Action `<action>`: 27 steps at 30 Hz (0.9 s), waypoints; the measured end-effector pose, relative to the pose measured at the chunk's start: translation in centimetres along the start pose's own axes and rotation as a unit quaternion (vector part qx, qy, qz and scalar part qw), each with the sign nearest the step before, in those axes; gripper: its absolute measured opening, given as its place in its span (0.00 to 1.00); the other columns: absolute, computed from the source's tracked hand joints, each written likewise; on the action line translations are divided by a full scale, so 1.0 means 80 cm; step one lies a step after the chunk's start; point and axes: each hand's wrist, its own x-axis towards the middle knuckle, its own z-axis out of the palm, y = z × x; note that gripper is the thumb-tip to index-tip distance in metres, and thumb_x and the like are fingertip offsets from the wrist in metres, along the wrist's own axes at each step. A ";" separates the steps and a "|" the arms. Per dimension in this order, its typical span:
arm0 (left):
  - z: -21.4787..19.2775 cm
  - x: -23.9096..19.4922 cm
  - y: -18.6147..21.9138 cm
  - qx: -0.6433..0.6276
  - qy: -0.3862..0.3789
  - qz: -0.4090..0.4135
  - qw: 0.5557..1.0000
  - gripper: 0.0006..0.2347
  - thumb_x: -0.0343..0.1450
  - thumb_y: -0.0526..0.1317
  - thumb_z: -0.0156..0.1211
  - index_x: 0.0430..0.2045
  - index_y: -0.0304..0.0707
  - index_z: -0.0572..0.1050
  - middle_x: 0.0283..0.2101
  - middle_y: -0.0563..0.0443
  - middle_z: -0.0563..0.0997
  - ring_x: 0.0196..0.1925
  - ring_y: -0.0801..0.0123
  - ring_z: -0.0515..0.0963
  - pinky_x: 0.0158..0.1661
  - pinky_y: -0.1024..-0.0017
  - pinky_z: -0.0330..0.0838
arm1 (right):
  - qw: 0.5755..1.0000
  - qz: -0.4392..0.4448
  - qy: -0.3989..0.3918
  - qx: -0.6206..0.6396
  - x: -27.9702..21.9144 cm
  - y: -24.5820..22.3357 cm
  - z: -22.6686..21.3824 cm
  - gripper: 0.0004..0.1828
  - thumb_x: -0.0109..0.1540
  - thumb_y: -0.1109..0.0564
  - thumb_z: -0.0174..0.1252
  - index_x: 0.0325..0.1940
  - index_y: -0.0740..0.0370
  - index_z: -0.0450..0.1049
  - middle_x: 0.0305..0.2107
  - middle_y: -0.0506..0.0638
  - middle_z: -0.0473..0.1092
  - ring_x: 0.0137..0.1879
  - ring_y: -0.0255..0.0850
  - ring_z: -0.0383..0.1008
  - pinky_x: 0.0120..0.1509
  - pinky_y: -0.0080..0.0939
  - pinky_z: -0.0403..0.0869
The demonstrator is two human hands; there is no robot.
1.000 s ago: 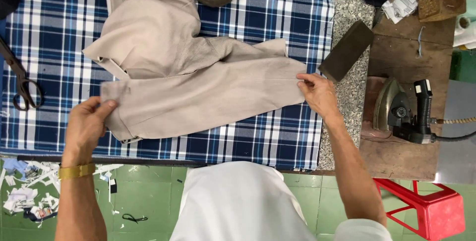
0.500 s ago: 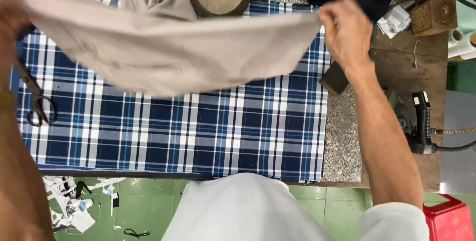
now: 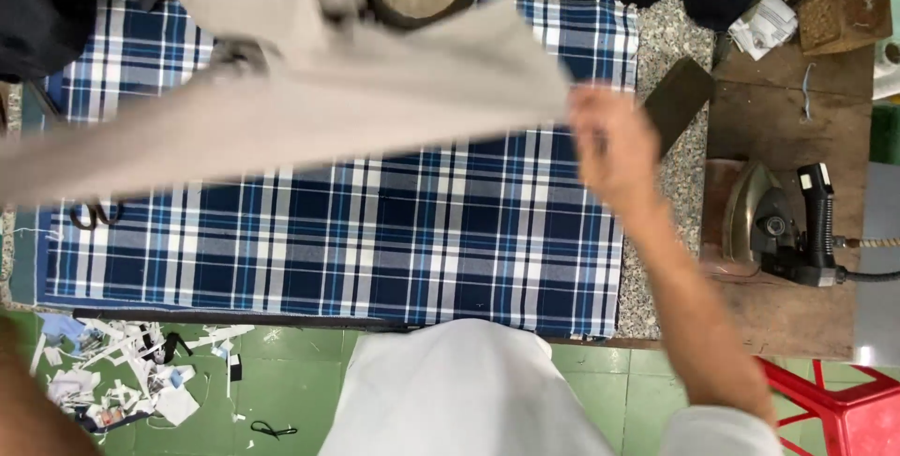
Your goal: The person irons a beige pair of trousers on a plaid-covered ironing board. They repeatedly smooth the fabric with their hands, use a steam iron to press the material, and occasionally use a dark rectangular block to press seams. The person adjusts the trousers multiple times to ensure even pressing.
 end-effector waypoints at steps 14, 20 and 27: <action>0.071 -0.224 -0.114 0.005 -0.113 -0.278 0.954 0.16 0.77 0.51 0.63 0.27 0.39 0.77 0.23 0.57 0.68 0.19 0.74 0.57 0.18 0.72 0.52 | 0.987 0.115 -0.076 -0.084 -0.260 -0.030 0.091 0.05 0.66 0.60 0.60 0.46 0.57 0.74 0.51 0.49 0.71 0.53 0.46 0.72 0.56 0.49 0.69; 0.119 -0.173 -0.050 0.351 0.152 0.317 0.868 0.14 0.86 0.33 0.76 0.32 0.34 0.77 0.20 0.56 0.65 0.23 0.75 0.59 0.34 0.73 0.59 | 0.979 0.172 -0.101 -0.033 -0.244 -0.046 0.084 0.18 0.68 0.46 0.56 0.57 0.55 0.73 0.56 0.51 0.70 0.57 0.47 0.70 0.60 0.50 0.65; 0.356 -0.220 0.189 0.010 -0.160 0.490 0.857 0.04 0.73 0.35 0.64 0.35 0.34 0.81 0.36 0.38 0.83 0.44 0.49 0.83 0.50 0.60 0.72 | 0.952 0.303 -0.004 -0.041 -0.185 -0.019 0.137 0.15 0.68 0.49 0.57 0.57 0.54 0.77 0.40 0.49 0.71 0.47 0.46 0.71 0.51 0.46 0.66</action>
